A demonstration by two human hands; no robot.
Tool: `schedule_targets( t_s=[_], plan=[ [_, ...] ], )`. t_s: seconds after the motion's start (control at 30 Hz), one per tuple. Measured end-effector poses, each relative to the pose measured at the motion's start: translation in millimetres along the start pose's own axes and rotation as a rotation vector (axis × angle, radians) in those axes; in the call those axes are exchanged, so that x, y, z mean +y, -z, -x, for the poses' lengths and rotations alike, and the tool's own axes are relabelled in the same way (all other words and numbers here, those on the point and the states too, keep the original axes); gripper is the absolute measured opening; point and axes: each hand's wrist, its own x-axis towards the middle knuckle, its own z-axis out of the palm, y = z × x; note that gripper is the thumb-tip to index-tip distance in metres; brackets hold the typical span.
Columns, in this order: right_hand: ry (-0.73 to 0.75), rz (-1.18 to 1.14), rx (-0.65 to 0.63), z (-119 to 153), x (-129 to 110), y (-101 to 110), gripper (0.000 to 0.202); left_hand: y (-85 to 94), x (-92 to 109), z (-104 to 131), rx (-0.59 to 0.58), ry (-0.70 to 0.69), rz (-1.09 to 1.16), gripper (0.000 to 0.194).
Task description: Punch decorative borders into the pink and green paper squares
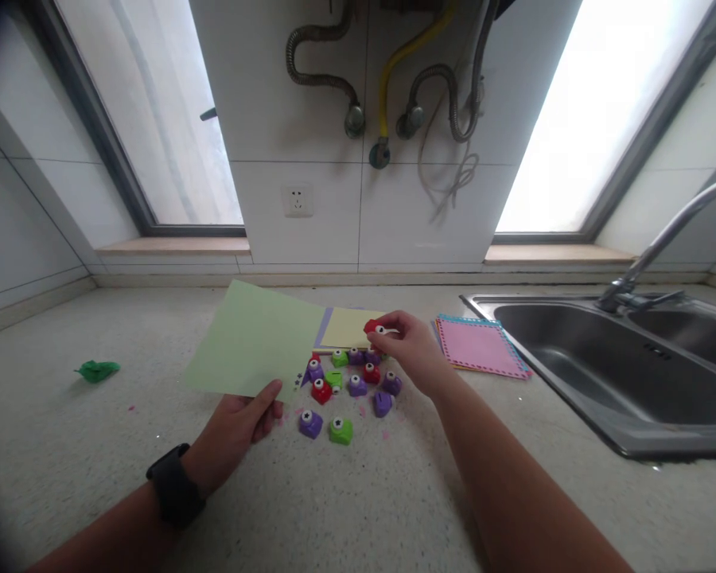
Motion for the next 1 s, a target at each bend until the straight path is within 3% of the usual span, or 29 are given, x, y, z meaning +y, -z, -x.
schedule_targets(
  t_s=[0.1, 0.3, 0.63, 1.0],
  plan=[
    [0.024, -0.203, -0.040, 6.8, -3.5, -13.5, 0.037, 0.5, -1.5, 1.2, -0.009, -0.020, -0.073, 0.056],
    [0.155, -0.392, -0.156, 20.8, -13.5, -28.4, 0.040, -3.7, 4.0, 8.7, 0.019, -0.012, -0.220, 0.056],
    [0.611, -0.159, 0.013, 33.4, -25.4, -33.6, 0.036, -2.8, 1.4, 12.1, 0.060, -0.018, -0.360, 0.059],
    [0.590, -0.168, -0.024, 37.0, -26.0, -35.8, 0.037, -2.3, 1.5, 12.6, 0.063, -0.022, -0.424, 0.059]
  ],
)
